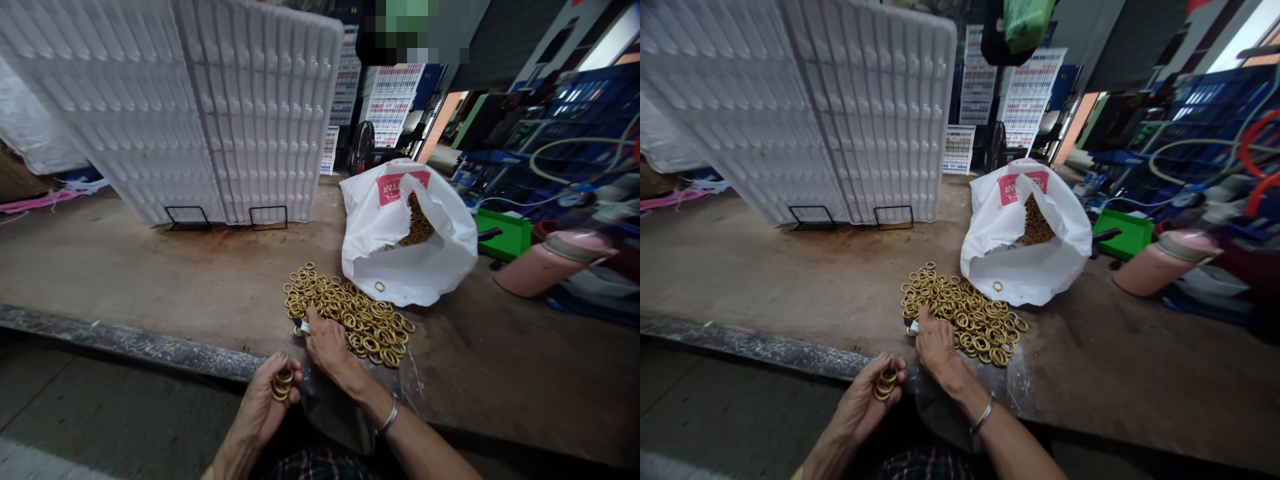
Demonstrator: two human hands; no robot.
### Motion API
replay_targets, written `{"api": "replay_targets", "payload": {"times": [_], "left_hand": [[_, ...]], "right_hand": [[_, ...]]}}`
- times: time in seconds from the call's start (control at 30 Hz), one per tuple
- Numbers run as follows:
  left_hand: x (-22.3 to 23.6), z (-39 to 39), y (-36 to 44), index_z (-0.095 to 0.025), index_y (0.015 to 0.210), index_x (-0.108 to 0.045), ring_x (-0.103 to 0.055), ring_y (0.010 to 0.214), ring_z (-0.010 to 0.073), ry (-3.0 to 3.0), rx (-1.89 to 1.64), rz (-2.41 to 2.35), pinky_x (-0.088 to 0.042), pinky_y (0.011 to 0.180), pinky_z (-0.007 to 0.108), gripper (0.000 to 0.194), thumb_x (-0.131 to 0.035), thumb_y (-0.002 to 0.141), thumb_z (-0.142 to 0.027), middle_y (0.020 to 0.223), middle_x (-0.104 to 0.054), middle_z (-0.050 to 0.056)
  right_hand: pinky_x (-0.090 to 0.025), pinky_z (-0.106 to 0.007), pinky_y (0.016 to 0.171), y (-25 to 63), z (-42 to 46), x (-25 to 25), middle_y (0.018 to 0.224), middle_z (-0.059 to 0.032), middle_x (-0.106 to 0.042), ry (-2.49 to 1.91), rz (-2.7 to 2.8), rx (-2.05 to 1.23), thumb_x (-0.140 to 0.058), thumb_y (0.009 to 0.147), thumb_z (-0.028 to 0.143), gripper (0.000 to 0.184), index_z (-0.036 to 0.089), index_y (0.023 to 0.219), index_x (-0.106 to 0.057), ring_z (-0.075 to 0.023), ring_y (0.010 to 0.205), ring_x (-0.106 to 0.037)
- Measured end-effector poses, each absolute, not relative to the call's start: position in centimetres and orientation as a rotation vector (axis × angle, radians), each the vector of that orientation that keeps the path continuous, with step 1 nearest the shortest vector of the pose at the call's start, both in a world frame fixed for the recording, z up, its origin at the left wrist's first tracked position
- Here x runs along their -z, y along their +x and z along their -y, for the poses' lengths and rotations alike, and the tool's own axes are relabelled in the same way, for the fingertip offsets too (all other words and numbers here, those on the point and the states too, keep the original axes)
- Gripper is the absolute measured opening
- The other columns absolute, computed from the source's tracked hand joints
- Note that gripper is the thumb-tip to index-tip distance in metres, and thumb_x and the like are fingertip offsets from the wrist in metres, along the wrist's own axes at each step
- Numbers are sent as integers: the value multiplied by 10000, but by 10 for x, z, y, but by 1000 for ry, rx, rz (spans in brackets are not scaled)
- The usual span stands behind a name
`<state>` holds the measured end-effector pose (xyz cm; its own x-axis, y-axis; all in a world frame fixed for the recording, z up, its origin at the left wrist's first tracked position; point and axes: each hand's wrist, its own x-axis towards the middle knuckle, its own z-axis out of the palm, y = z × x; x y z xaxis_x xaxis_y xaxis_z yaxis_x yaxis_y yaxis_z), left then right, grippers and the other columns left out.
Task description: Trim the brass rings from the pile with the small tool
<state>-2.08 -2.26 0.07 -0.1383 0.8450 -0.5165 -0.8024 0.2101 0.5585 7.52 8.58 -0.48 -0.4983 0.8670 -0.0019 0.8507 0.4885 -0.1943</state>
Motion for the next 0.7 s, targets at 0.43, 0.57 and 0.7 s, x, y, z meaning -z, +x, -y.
{"api": "replay_targets", "payload": {"times": [0.43,0.57,0.7], "left_hand": [[4,9,-9,-160,861,-550,-393,433,56,521,-1363,-1317,-287,366,155,373,-606,710,-497,577,-472,-52],[5,9,-10,-156,738,-583,-383,430,68,727,-1321,-1534,-302,414,184,310,-550,759,-464,536,-467,-44],[5,11,-13,-168,755,-635,-510,617,127,1181,-1360,-1683,-388,607,219,195,-520,797,-321,658,-588,8]], "right_hand": [[-353,-208,517,97,-62,-5,586,54,-456,-1016,1841,-1421,-414,825,338,143,201,794,-441,-102,531,-436],[-334,-205,506,99,-61,-8,574,55,-445,-1032,1837,-1475,-435,808,366,183,194,752,-458,-97,530,-420],[-320,-212,530,101,-62,-11,625,38,-454,-1059,1957,-1322,-430,808,364,211,185,717,-496,-105,588,-421]]}}
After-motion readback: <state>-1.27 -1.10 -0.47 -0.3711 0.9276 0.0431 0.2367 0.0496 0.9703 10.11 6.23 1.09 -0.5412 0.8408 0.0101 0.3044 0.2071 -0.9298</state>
